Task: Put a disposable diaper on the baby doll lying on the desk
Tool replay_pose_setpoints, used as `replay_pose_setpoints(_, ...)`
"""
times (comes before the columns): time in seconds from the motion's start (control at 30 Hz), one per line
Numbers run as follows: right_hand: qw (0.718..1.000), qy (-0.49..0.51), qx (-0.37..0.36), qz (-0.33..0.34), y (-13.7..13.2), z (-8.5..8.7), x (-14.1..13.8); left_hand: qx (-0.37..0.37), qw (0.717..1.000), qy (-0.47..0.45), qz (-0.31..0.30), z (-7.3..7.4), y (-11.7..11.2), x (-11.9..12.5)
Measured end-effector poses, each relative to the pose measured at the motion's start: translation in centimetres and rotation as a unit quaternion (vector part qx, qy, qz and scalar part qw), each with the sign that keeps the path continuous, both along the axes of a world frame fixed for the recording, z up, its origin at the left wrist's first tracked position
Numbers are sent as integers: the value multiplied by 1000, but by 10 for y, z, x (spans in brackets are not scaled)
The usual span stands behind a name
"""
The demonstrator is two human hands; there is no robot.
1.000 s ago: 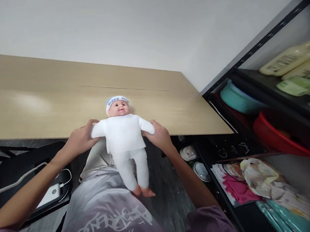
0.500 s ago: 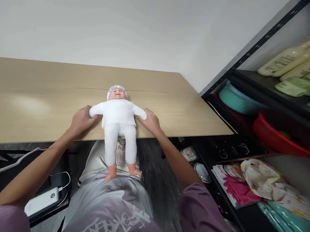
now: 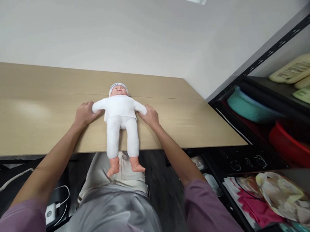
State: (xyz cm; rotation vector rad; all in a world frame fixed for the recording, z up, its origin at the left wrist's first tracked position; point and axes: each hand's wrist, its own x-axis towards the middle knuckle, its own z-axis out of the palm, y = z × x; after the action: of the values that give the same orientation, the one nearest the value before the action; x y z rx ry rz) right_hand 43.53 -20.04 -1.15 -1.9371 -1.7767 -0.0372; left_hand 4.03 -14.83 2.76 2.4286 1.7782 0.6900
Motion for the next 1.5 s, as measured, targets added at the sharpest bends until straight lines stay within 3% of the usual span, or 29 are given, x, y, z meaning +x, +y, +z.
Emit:
replay_pose_setpoints(0.37, 998, 22, 51, 30, 78, -7, 19, 54, 998, -6, 11, -13, 98, 6)
replay_pose_setpoints(0.57, 994, -26, 103, -2, 136, -13, 34, 95, 995, -12, 5, -14, 151, 19)
replay_pose_setpoints(0.77, 991, -53, 117, -26, 185, -24, 44, 82, 996, 15, 12, -10, 193, 36)
replay_pose_setpoints(0.9, 991, -49, 114, -58, 192, -29, 45, 88, 995, 34, 30, -10, 199, 41)
replay_pose_setpoints(1.2, 992, -21, 89, -87, 175, -44, 45, 68, 997, 0, 39, -23, 184, 25)
replay_pose_setpoints(1.5, 993, 16, 66, -96, 152, -36, 39, 43, 998, -29, 42, -19, 161, 7)
